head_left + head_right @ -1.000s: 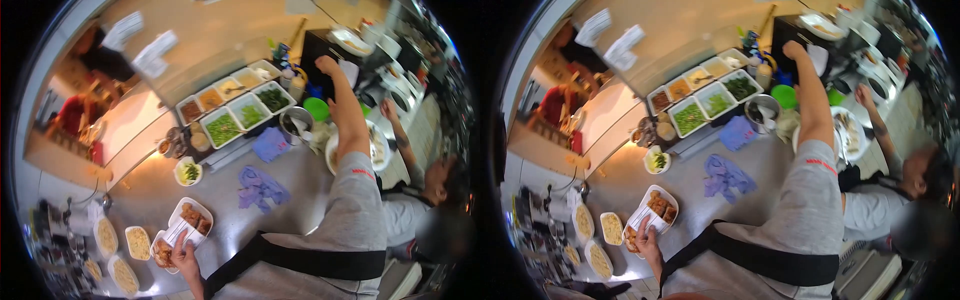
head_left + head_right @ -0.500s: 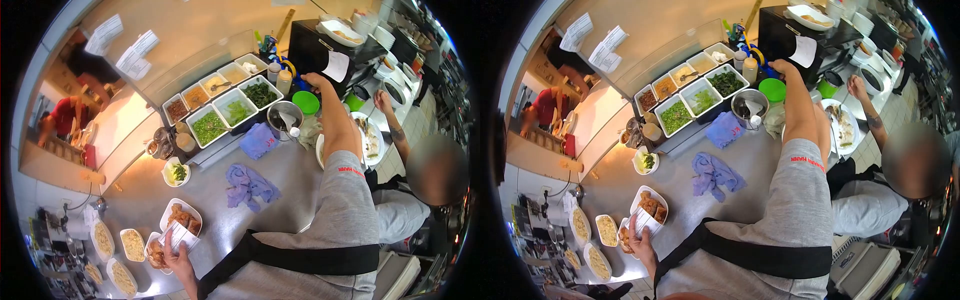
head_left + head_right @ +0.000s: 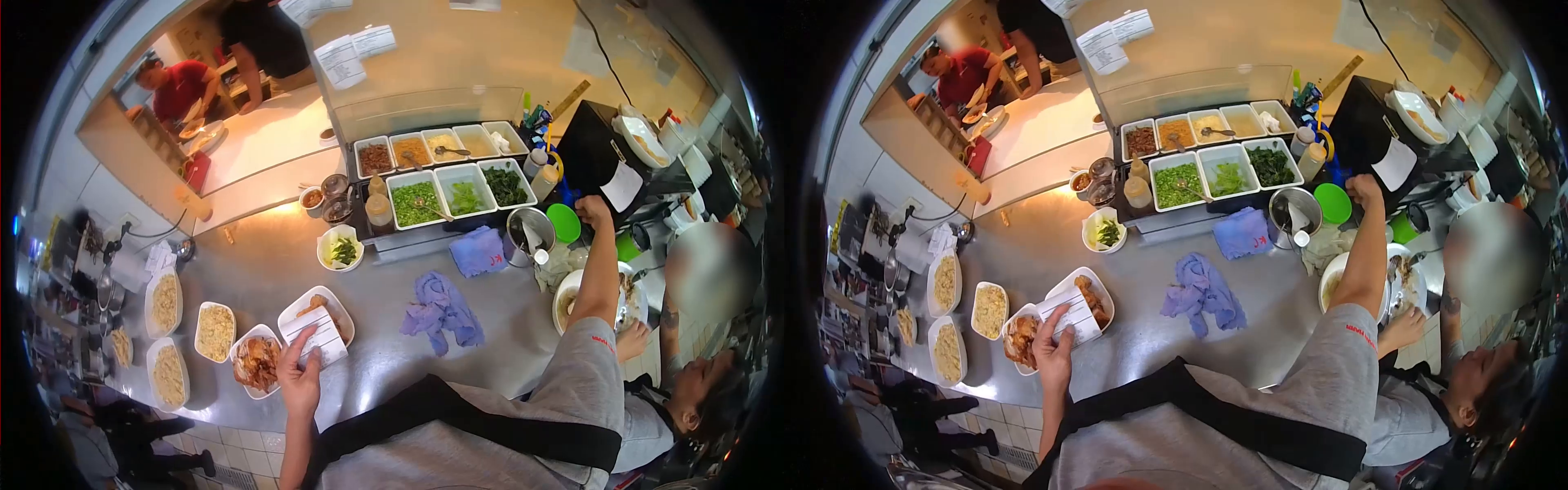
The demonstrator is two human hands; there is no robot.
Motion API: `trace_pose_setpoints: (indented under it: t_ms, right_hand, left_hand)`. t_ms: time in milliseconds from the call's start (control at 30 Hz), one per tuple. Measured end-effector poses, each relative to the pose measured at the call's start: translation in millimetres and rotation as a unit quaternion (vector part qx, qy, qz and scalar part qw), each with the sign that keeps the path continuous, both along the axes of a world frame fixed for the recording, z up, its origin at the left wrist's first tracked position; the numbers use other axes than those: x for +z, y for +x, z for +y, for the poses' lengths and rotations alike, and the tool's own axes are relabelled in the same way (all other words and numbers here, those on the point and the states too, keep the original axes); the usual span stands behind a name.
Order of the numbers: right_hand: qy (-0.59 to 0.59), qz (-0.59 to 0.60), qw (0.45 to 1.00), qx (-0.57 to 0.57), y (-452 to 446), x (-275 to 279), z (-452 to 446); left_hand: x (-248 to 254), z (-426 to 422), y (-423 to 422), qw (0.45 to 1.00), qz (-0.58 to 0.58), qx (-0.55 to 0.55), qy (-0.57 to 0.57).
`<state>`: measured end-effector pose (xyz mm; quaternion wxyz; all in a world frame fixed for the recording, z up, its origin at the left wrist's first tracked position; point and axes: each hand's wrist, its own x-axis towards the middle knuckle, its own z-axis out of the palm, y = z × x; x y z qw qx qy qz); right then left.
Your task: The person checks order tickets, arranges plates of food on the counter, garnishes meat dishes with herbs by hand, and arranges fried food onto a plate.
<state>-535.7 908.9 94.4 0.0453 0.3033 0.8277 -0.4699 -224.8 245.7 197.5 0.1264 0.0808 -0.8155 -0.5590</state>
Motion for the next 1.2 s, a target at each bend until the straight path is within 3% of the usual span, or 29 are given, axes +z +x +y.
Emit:
trace_pose_setpoints:
  t_ms: [67, 100, 167, 267, 333, 367, 400, 433, 467, 500, 533, 633, 733, 767, 833, 933, 1033, 1133, 1200]
  right_hand:
    - [0.109, -0.022, 0.993, 0.049, -12, -14, 0]
    - [0.241, 0.007, 0.969, 0.054, -17, -16, -3]
    - [0.484, 0.068, 0.87, 0.059, -22, -21, -11]
    - [0.388, -0.094, 0.917, 0.008, 3, 37, -59]
    - [0.458, -0.108, 0.882, 0.035, 8, 45, -60]
    - [0.544, -0.121, 0.819, 0.138, -11, 37, -37]
    - [0.514, -0.066, 0.851, 0.088, -12, 53, -50]
    - [0.547, 0.028, 0.831, 0.1, -3, 82, -76]
    - [0.607, 0.108, 0.772, 0.153, 14, 119, -117]
    - [0.542, 0.211, 0.791, 0.19, 22, 145, -148]
    - [0.404, 0.221, 0.858, 0.228, 45, 184, -199]
    - [0.162, 0.267, 0.845, 0.433, 92, 222, -300]
    - [0.204, 0.237, 0.681, 0.663, 151, 257, -384]
    - [0.191, 0.302, 0.601, 0.715, 157, 253, -401]
    - [0.184, 0.291, 0.532, 0.774, 172, 256, -433]
    - [0.147, 0.225, 0.517, 0.812, 172, 248, -461]
    - [0.174, 0.272, 0.485, 0.813, 160, 231, -470]
    - [0.168, 0.209, 0.479, 0.836, 151, 233, -471]
    - [0.164, 0.187, 0.518, 0.818, 148, 230, -468]
  left_hand:
    - [4, 2, -2, 1.0, -0.006, -0.008, -0.001]
    - [6, 3, -3, 1.0, 0.0, -0.014, -0.008]
    - [10, 3, -5, 0.999, 0.013, -0.027, -0.015]
    - [9, -2, -5, 0.998, 0.038, -0.047, 0.0]
    - [20, 1, -6, 0.998, 0.046, -0.042, -0.008]
    - [23, -2, -5, 0.999, 0.028, -0.037, -0.025]
    - [25, -5, -1, 0.999, 0.003, -0.03, -0.042]
    - [26, -6, -3, 0.997, 0.014, -0.043, -0.065]
    - [25, -7, -6, 0.994, 0.022, -0.059, -0.089]
    - [23, -6, -9, 0.993, 0.053, -0.066, -0.087]
    - [21, -2, -14, 0.99, 0.088, -0.078, -0.084]
    - [17, 9, -24, 0.989, 0.076, -0.128, 0.003]
    - [12, 13, -32, 0.981, 0.066, -0.182, 0.014]
    - [10, 15, -34, 0.978, 0.066, -0.199, 0.017]
    - [10, 18, -32, 0.973, 0.053, -0.226, 0.007]
    - [23, 21, -26, 0.965, 0.03, -0.258, -0.021]
    - [37, 24, -22, 0.957, 0.054, -0.283, -0.029]
    - [42, 26, -24, 0.958, 0.023, -0.283, -0.034]
    - [45, 29, -28, 0.96, 0.026, -0.273, -0.058]
